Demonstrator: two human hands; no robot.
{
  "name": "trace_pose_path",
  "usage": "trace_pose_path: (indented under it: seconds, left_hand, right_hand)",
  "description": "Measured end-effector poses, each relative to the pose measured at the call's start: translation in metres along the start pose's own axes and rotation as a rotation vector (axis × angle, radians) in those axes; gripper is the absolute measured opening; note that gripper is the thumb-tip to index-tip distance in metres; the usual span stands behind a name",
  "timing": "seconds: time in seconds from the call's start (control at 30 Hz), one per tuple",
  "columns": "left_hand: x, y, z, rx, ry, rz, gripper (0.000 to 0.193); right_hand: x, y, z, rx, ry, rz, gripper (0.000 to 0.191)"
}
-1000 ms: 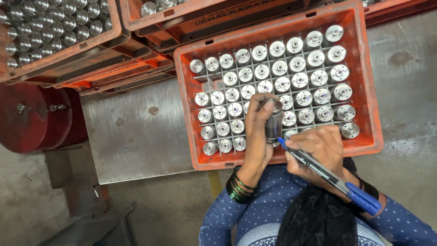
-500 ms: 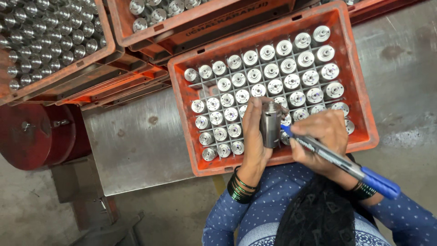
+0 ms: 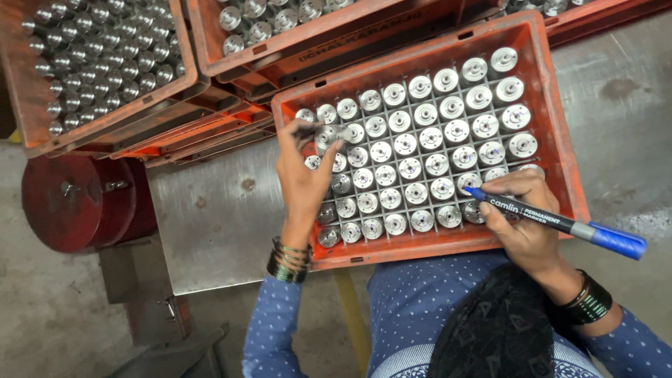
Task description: The person picks small cylindrical metal parts from an orange crate, holds each part, and marks its top surface with a blue permanent marker. The marked parts are returned to the crate in a grid pattern. The process repeats for many parts.
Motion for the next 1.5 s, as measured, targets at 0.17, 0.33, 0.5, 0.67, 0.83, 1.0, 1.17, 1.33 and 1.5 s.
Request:
trace_pose_path:
  seconds: [0.17,0.33,0.5,0.67,0.83,1.0,1.17,1.33,1.5]
  left_hand:
    - [-0.031,-0.009,-0.014,-0.101,-0.053,-0.074,0.043]
    - [-0.023,-0.010,-0.001,-0.297,-0.282,0.094,0.049]
    - [-0.037,-0.013,0.026,-0.543,-0.312,0.023,0.052]
    - [-0.028,-0.002,0.016,-0.584,-0.539,0.153,0.056]
    - [-0.015,0.015,0.023,-0.600,-0.748,0.296,0.048]
    - [0.038,-0.013,-0.048,-0.371,-0.641,0.252,0.052]
    - [0.052,-0.016,-0.107,0.046,0.301,-0.243,0.061]
    - [0.041,0.032,0.027,0.278,1.212,-0.593,0.050]
    - [0.052,0.056,0.115,0.331,1.540,-0.688,0.040]
  right_hand:
    - [0.021,0.006,0.000,0.009,-0.037,0.090,0.030]
    - [0.027,0.006,0.002,-0.005,-0.052,0.099,0.031]
    - [0.025,0.008,0.005,-0.015,-0.055,0.099,0.030]
    - [0.028,0.009,0.002,0.001,-0.117,0.144,0.030]
    - [0.029,0.009,0.002,-0.007,-0.075,0.117,0.030]
    - [0.034,0.009,0.004,0.002,-0.097,0.151,0.030]
    - [0.030,0.009,0.007,-0.005,-0.100,0.129,0.029]
    - [0.029,0.014,0.008,-0.015,-0.087,0.161,0.028]
    - [-0.006,0.025,0.016,-0.040,-0.024,0.030,0.028]
Point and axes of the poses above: each hand's wrist, its own y-axis away from the middle knuckle, its own z-axis out of the palm, x = y × z, the point moved 10 cm from there along -y, towards the middle knuckle, and after that the axes turned 14 degrees about z, right-handed, at the moved point
